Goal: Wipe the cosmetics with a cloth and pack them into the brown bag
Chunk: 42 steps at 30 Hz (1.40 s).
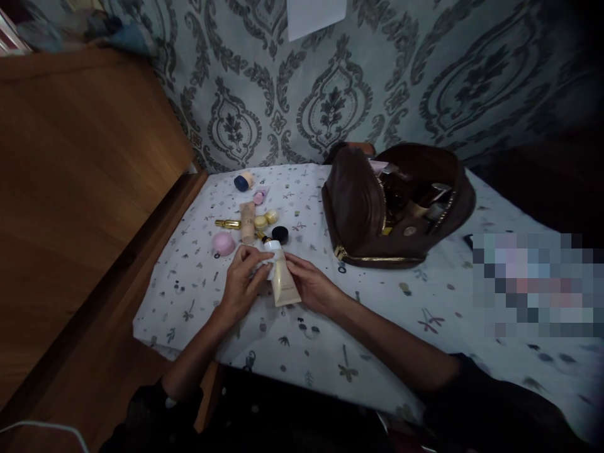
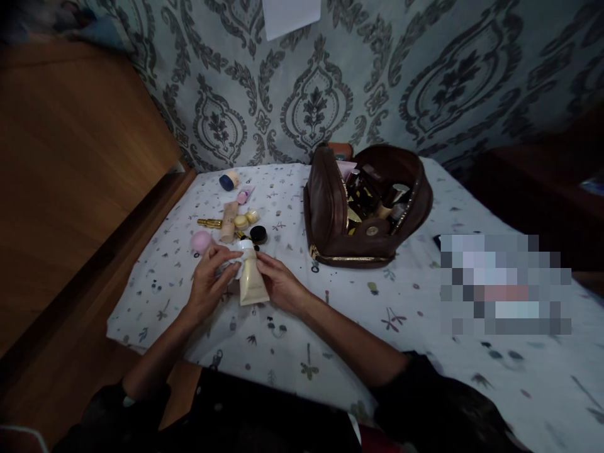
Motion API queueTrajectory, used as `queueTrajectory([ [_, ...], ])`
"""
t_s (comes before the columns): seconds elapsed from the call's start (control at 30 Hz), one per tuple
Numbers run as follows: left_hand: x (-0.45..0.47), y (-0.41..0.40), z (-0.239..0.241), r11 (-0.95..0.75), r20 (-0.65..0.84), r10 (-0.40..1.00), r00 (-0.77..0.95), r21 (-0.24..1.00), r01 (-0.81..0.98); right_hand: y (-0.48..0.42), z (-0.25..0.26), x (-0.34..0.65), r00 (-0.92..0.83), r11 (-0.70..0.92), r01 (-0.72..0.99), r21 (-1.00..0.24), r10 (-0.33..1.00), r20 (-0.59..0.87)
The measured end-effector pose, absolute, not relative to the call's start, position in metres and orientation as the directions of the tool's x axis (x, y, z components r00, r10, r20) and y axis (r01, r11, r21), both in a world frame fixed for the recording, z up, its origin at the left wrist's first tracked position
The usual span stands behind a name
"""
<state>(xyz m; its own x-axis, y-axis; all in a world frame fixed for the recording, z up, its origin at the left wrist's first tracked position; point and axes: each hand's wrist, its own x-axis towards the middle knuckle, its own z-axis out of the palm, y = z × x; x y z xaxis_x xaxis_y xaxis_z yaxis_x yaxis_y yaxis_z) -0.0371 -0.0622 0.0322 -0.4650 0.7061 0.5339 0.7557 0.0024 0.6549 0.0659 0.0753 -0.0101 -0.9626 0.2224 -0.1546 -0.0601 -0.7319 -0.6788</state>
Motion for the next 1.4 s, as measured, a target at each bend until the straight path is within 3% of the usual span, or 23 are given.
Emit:
queueTrajectory([
  [0.17,-0.019,-0.072,0.03,-0.049,0.496,0.787,-0.366,0.642,0.765,0.075,-0.01,0.064,-0.948,-0.764,-0.086,-0.64,0.26,-0.183],
  [0.33,-0.004,-0.074,0.032,-0.113,0.468,0.84,-0.276,0.647,0.754,0.075,-0.01,0.065,-0.927,-0.726,-0.11,-0.679,0.321,-0.194],
  [0.57,-0.023,-0.054,0.041,0.015,0.535,0.694,-0.482,0.658,0.753,0.076,-0.008,0.069,-0.97,-0.796,0.048,-0.603,0.107,-0.217],
  [0.73,-0.015,-0.048,0.038,0.003,0.583,0.685,-0.438,0.599,0.801,0.072,-0.009,0.067,-0.964,-0.835,0.033,-0.55,0.119,-0.239],
  [0.83,-0.006,-0.05,0.039,-0.04,0.6,0.714,-0.362,0.551,0.833,0.071,-0.008,0.068,-0.968,-0.797,0.102,-0.595,0.058,-0.244],
  [0.93,-0.007,-0.049,0.049,0.018,0.615,0.654,-0.441,0.57,0.821,0.079,0.005,0.077,-0.983,-0.664,0.079,-0.743,0.071,-0.168],
  [1.0,-0.011,-0.044,0.06,0.038,0.546,0.653,-0.525,0.668,0.743,0.089,0.023,0.089,-0.992,-0.521,0.019,-0.853,0.096,-0.081],
  [1.07,-0.013,-0.035,0.069,0.053,0.384,0.707,-0.594,0.809,0.586,0.102,0.044,0.105,-0.996,-0.363,-0.002,-0.932,0.082,-0.03],
  [1.17,-0.011,-0.018,0.076,0.106,0.093,0.771,-0.63,0.957,0.271,0.124,0.073,0.129,-0.993,-0.193,0.075,-0.978,0.074,-0.09],
  [1.3,-0.002,0.008,0.08,0.072,-0.054,0.752,-0.656,0.997,0.0,0.152,0.097,0.162,-0.961,-0.129,0.194,-0.972,0.173,-0.215],
  [1.4,0.008,0.029,0.088,0.015,-0.079,0.69,-0.72,0.995,-0.094,0.17,0.11,0.187,-0.961,-0.136,0.066,-0.989,0.258,-0.1],
])
